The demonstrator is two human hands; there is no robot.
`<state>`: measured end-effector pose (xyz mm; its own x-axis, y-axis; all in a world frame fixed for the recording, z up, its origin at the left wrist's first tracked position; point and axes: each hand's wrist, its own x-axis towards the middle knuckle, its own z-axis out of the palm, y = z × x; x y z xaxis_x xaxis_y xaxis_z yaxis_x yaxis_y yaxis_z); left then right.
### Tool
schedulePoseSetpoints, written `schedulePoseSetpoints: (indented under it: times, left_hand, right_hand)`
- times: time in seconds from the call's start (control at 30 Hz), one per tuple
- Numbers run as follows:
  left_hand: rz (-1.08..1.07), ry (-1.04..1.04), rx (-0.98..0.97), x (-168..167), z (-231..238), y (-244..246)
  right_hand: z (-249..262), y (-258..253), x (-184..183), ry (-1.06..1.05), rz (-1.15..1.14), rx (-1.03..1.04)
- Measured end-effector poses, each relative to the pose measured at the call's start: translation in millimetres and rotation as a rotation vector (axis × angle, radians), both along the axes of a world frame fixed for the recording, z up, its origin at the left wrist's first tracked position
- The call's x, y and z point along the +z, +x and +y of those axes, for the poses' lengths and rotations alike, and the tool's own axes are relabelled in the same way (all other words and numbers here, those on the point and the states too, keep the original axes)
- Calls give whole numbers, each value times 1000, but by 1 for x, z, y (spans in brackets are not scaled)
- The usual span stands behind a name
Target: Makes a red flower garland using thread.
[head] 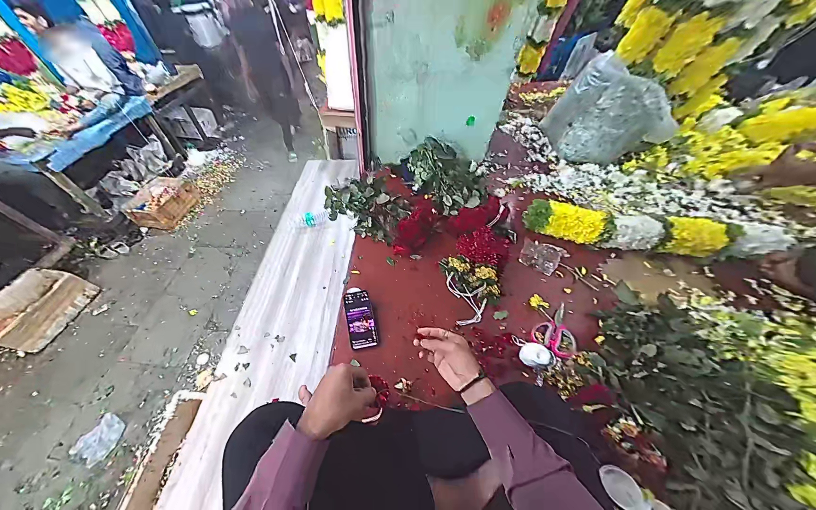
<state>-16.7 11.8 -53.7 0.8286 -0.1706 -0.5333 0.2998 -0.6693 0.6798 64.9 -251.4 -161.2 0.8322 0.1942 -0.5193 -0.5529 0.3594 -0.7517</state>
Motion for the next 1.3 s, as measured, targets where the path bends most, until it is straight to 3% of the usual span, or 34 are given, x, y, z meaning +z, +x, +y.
schedulePoseSetpoints:
  times: [0.3,0.83,1.3]
  left_hand:
    - [3,35,-33,9,0,-7]
    - [-43,48,-81,12,2,-12]
    - [-14,90,-81,10,1,-10]
  right_hand:
    - [-1,3,17,5,-20,27]
    - [-2,-3,6,-86,-78,121]
    - [1,-4,15,-182,44,139]
